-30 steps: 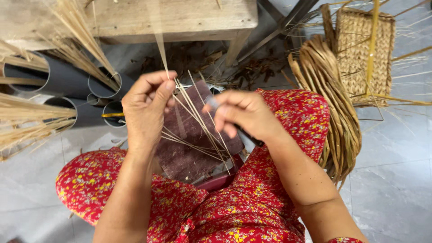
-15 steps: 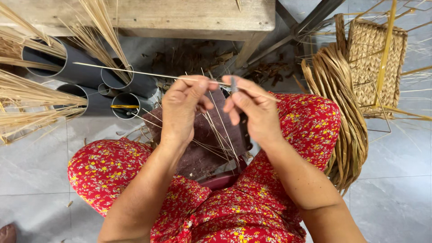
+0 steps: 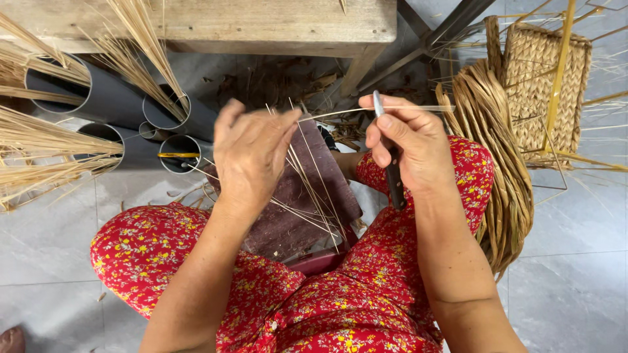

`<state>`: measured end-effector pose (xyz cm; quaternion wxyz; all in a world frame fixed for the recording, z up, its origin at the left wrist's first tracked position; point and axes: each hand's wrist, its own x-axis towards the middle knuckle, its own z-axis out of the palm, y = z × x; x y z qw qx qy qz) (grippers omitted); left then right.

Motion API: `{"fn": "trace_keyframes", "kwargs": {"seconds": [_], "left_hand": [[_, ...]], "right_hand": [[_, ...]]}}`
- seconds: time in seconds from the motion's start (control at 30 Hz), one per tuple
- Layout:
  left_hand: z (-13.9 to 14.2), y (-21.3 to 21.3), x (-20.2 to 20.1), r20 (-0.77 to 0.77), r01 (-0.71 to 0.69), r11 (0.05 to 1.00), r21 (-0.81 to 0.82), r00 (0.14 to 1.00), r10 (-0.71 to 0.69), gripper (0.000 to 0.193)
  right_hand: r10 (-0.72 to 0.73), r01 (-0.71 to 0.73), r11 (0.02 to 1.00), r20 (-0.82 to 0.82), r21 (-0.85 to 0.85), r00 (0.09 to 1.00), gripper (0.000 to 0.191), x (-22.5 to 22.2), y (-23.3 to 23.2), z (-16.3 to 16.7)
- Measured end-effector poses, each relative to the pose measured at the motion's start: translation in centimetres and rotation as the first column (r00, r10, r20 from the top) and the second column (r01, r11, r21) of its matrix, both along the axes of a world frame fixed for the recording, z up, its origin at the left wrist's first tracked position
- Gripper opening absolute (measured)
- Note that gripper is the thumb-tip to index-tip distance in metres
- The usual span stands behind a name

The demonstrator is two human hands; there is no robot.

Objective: The person sits on a low stool and works on bamboo/palm strips for basket weaving. They fan thin spokes over a wooden board, then hold a thicker strip and split and shave it lengthwise with a small knife, pulling the split halves apart by hand.

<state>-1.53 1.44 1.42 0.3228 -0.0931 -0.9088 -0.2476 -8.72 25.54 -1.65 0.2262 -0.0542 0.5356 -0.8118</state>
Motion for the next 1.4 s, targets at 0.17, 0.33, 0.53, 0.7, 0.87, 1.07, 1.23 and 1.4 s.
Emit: {"fn": "trace_keyframes", "kwargs": {"seconds": [0.17,0.33,0.53,0.7,0.87,1.07,1.23,1.4], "left_hand": [[-2.2,0.8,0.9,0.338,0.002,0.800,0.601,0.906,-0.256,0.014],[-2.8,1.4,0.8,0.430,-0.048,0.697,0.716,0.816,-0.386,0.012],[-2.3,0.6,1.3,0.442,-0.030,0.673,0.739,0.776,-0.450,0.011],[-2.1,-0.1,1.5,0.437,0.003,0.698,0.716,0.777,-0.452,0.010],[-1.9,-0.8,1.6,0.465,-0.022,0.702,0.711,0.764,-0.447,0.010],[-1.7,-1.5,1.7,0.485,-0.005,0.714,0.700,0.737,-0.471,0.011],[-1.2,-2.0,1.7,0.515,-0.023,0.753,0.658,0.743,-0.428,0.011],[-1.5,-2.3,1.3,0.538,-0.125,0.747,0.653,0.771,-0.340,0.011]], "right_hand": [[0.052,-0.043,0.996,-0.131,0.074,0.990,0.041,1.0,-0.8,0.6],[0.173,-0.122,0.965,-0.215,0.233,0.961,0.033,2.4,-2.9,-0.7],[0.096,-0.075,0.988,-0.153,0.137,0.984,0.027,1.8,-2.3,-1.4],[0.021,-0.006,0.995,-0.157,0.095,0.987,0.026,1.0,-1.3,-0.9],[-0.085,0.091,0.995,-0.166,0.029,0.983,0.025,0.1,-0.1,-0.4],[-0.195,0.205,0.978,-0.179,0.037,0.964,0.024,-0.8,2.0,-0.6],[-0.334,0.335,0.942,-0.152,-0.020,0.930,0.023,-2.1,4.0,-0.5],[-0.464,0.450,0.884,-0.134,-0.124,0.876,0.024,-2.7,5.2,0.8]]}}
